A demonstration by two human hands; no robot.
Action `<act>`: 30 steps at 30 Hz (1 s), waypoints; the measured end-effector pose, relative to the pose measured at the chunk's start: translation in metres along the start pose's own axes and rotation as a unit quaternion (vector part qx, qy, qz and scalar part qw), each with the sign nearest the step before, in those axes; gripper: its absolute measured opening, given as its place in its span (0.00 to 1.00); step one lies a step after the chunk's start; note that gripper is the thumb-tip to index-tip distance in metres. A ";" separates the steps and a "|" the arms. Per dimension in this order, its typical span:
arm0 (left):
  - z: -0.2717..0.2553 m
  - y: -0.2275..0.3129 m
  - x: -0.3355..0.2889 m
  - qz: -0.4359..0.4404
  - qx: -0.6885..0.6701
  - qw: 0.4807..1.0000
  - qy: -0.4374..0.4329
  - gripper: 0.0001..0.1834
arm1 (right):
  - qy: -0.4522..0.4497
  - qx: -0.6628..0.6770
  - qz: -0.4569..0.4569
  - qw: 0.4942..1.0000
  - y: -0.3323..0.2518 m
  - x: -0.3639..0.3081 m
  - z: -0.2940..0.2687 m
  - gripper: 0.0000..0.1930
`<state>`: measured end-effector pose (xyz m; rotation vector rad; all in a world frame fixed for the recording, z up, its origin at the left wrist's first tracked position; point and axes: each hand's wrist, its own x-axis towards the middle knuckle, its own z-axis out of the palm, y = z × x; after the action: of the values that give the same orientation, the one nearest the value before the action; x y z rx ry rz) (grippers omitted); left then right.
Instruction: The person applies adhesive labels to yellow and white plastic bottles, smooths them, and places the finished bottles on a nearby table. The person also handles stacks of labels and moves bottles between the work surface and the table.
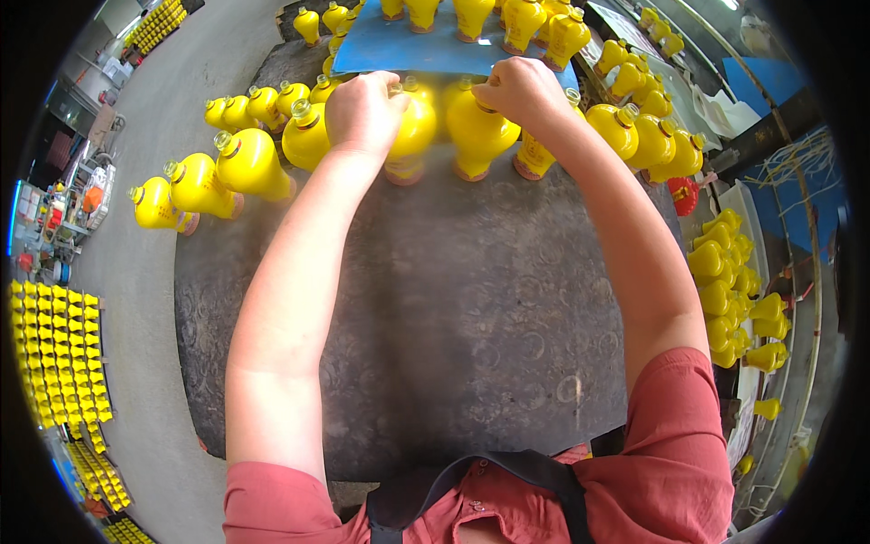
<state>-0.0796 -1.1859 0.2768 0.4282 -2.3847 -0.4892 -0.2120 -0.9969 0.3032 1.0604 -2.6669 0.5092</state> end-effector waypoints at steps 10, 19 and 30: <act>-0.007 -0.008 0.004 0.000 0.001 0.999 -0.051 0.23 | -0.016 -0.005 0.029 0.999 -0.018 -0.006 -0.010 0.13; -0.003 -0.010 -0.006 -0.007 -0.015 0.998 -0.056 0.27 | -0.008 0.064 0.051 0.997 -0.022 -0.030 -0.015 0.26; 0.010 0.090 -0.129 0.104 -0.092 0.990 -0.017 0.20 | -0.042 0.206 -0.029 0.977 0.045 -0.299 -0.058 0.30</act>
<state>-0.0082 -1.0507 0.2405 0.0870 -2.3568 -0.6158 -0.0253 -0.7582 0.2471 1.2864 -2.6554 1.0619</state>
